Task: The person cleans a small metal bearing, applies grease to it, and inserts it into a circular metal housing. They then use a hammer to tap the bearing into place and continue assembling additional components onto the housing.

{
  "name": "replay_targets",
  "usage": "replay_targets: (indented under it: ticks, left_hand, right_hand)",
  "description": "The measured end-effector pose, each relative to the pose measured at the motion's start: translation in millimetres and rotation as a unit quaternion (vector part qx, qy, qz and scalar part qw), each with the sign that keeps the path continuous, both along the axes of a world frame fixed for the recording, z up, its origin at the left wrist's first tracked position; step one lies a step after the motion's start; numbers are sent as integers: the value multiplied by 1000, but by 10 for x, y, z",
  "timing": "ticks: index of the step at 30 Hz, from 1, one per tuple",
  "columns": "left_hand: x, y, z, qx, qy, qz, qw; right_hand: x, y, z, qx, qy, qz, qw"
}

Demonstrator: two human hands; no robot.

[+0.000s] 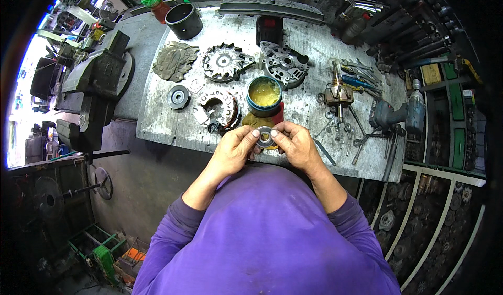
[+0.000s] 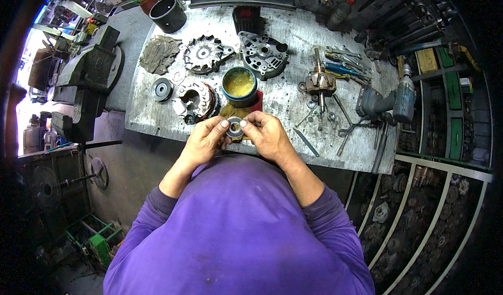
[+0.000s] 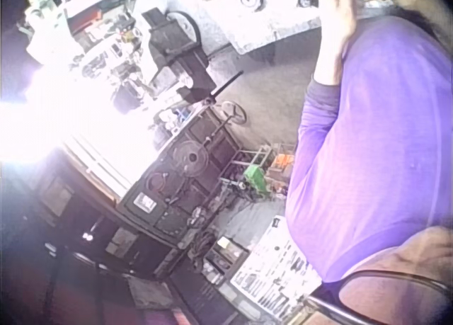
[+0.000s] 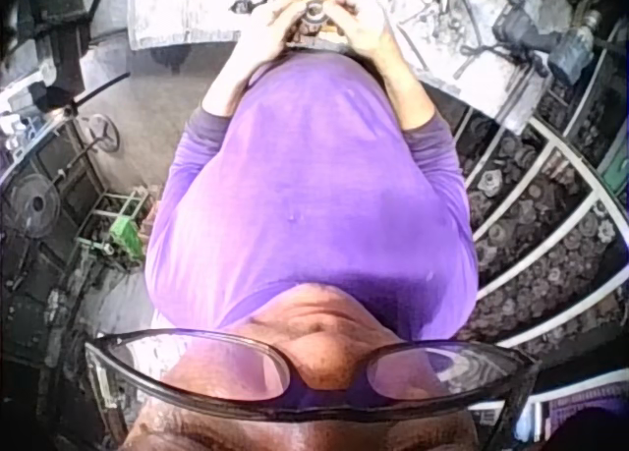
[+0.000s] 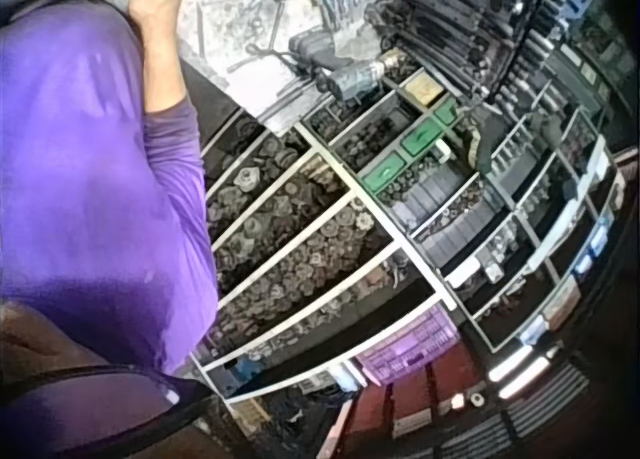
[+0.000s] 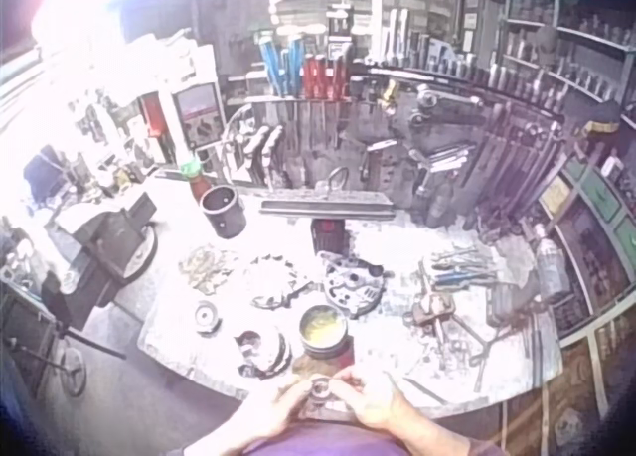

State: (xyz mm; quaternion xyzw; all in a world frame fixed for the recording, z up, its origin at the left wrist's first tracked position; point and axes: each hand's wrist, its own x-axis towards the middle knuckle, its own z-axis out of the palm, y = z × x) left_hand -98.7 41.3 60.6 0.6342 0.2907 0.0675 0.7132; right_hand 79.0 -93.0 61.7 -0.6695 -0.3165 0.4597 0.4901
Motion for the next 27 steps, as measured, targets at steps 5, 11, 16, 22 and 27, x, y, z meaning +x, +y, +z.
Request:
replay_targets:
  ticks: [5, 11, 16, 22, 27]
  left_hand:
    - [-14, -32, 62, 90, 8, 17, 996]
    - [-1, -62, 143, 131, 12, 18, 991]
    - [0, -100, 147, 113, 4, 16, 994]
    - [-33, -146, 106, 126, 16, 57, 990]
    - [-44, -149, 93, 166, 4, 94, 982]
  right_hand:
    - [59, 2, -47, 2, 65, 66, 996]
    - [-50, 20, -135, 101, -21, 38, 994]
    - [-146, 76, -125, 140, -63, -5, 988]
    - [-123, 98, -44, 88, -8, 56, 995]
    - [-136, 44, -67, 69, 76, 78, 992]
